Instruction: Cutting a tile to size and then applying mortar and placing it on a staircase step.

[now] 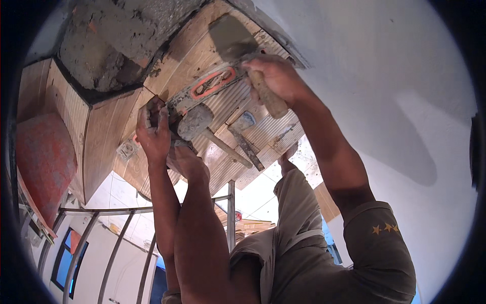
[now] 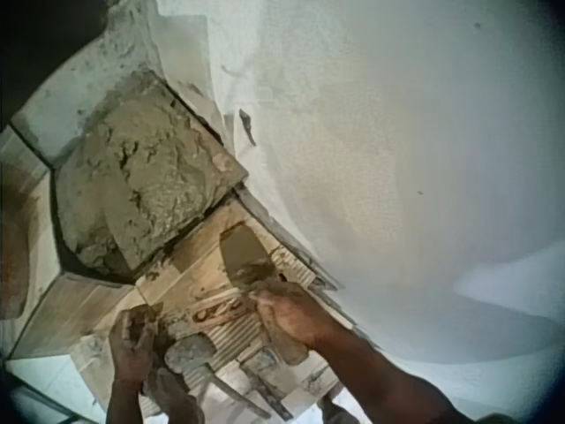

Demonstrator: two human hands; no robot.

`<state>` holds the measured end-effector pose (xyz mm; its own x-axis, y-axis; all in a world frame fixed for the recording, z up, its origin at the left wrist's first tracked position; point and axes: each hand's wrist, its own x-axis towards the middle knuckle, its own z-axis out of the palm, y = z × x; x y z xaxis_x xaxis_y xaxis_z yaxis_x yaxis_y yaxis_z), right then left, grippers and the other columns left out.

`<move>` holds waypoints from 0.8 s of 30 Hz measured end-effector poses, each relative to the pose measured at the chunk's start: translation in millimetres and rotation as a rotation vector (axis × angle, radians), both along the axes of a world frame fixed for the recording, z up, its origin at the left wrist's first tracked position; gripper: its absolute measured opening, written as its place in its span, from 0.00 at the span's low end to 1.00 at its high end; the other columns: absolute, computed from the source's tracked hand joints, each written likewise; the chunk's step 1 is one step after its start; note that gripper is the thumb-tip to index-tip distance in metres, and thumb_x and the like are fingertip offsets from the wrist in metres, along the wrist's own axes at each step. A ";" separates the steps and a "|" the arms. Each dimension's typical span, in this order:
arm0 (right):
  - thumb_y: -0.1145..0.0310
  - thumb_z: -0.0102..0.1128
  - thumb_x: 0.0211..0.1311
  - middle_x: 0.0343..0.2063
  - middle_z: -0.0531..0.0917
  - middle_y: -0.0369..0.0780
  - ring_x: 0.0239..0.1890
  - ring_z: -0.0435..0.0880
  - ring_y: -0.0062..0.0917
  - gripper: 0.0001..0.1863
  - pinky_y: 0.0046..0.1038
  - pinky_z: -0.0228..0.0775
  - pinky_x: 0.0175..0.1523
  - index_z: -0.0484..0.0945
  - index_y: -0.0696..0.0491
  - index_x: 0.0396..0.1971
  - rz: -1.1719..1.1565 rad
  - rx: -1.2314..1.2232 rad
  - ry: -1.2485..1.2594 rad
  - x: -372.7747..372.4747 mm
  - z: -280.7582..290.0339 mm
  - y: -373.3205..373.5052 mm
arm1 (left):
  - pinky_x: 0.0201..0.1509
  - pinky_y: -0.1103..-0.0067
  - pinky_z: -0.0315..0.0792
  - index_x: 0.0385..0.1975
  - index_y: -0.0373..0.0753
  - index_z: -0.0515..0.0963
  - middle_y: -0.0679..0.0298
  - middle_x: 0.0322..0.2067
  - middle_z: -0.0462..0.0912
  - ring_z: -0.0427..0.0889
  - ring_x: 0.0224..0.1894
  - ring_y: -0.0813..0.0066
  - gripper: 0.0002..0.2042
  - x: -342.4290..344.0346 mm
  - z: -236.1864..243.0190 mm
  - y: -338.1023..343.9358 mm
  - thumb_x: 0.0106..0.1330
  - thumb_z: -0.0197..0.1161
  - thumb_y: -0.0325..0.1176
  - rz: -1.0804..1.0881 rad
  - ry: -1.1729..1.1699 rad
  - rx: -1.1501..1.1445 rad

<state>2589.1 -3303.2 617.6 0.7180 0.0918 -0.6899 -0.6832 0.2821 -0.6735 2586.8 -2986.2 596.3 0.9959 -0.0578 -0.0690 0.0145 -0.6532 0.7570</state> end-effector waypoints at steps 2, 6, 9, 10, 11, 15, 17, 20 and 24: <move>0.60 0.52 0.70 0.25 0.77 0.40 0.17 0.77 0.25 0.15 0.29 0.70 0.22 0.76 0.57 0.43 0.006 -0.004 0.068 10.3 0.9 -3.1 | 0.53 0.74 0.74 0.49 0.30 0.78 0.55 0.42 0.84 0.82 0.45 0.68 0.13 1.0 -0.3 -2.8 0.67 0.62 0.26 -0.016 -0.037 -0.001; 0.58 0.51 0.71 0.27 0.76 0.37 0.21 0.75 0.23 0.15 0.27 0.70 0.25 0.76 0.55 0.42 -0.007 0.030 0.066 46.7 -9.4 -0.5 | 0.52 0.74 0.74 0.48 0.30 0.79 0.56 0.41 0.84 0.83 0.44 0.68 0.12 -3.6 2.9 -5.4 0.65 0.62 0.24 -0.035 -0.065 0.056; 0.57 0.53 0.71 0.26 0.76 0.35 0.22 0.76 0.21 0.14 0.26 0.69 0.24 0.76 0.54 0.37 0.153 -0.044 -0.018 82.2 -39.3 -10.3 | 0.52 0.73 0.74 0.48 0.31 0.79 0.55 0.41 0.83 0.83 0.45 0.65 0.13 -5.7 -1.0 -9.2 0.63 0.63 0.24 -0.025 -0.054 -0.026; 0.57 0.53 0.71 0.26 0.76 0.35 0.22 0.76 0.21 0.14 0.26 0.69 0.24 0.76 0.54 0.37 0.161 -0.039 -0.017 87.6 -40.6 -8.4 | 0.52 0.73 0.74 0.48 0.31 0.79 0.55 0.41 0.83 0.83 0.45 0.65 0.13 -7.1 -0.4 -6.8 0.63 0.63 0.24 -0.017 -0.053 -0.021; 0.57 0.55 0.70 0.27 0.78 0.37 0.23 0.77 0.23 0.15 0.27 0.70 0.25 0.77 0.55 0.36 0.141 -0.057 -0.044 92.4 -40.7 -8.4 | 0.52 0.72 0.74 0.47 0.31 0.79 0.54 0.41 0.83 0.83 0.45 0.62 0.13 -7.9 0.1 -5.1 0.63 0.63 0.24 -0.042 -0.081 0.033; 0.56 0.60 0.66 0.27 0.81 0.40 0.25 0.80 0.26 0.15 0.31 0.73 0.27 0.79 0.55 0.33 0.142 -0.134 -0.100 96.5 -41.1 -6.5 | 0.51 0.71 0.75 0.46 0.31 0.79 0.51 0.40 0.82 0.83 0.45 0.56 0.14 -9.3 -2.6 1.1 0.61 0.64 0.25 -0.083 -0.156 0.082; 0.56 0.60 0.66 0.27 0.81 0.39 0.24 0.80 0.26 0.15 0.30 0.73 0.27 0.78 0.55 0.32 0.190 -0.177 -0.104 92.0 -34.1 -7.0 | 0.51 0.70 0.75 0.46 0.30 0.79 0.50 0.41 0.82 0.83 0.45 0.54 0.14 -13.0 -5.0 -0.4 0.61 0.64 0.26 -0.067 -0.150 0.099; 0.58 0.56 0.70 0.25 0.78 0.36 0.17 0.75 0.19 0.14 0.23 0.69 0.21 0.78 0.54 0.40 0.248 -0.195 -0.095 63.3 -9.6 -3.7 | 0.50 0.69 0.74 0.45 0.29 0.79 0.49 0.41 0.81 0.82 0.44 0.49 0.14 -15.1 -11.9 11.8 0.60 0.66 0.28 -0.044 -0.166 0.126; 0.57 0.58 0.68 0.24 0.78 0.36 0.15 0.74 0.20 0.17 0.23 0.68 0.19 0.79 0.56 0.46 0.221 -0.110 -0.115 24.8 -3.5 3.1 | 0.50 0.66 0.74 0.44 0.29 0.79 0.47 0.42 0.81 0.81 0.45 0.46 0.15 -18.2 -23.4 15.8 0.58 0.67 0.29 -0.046 -0.218 0.166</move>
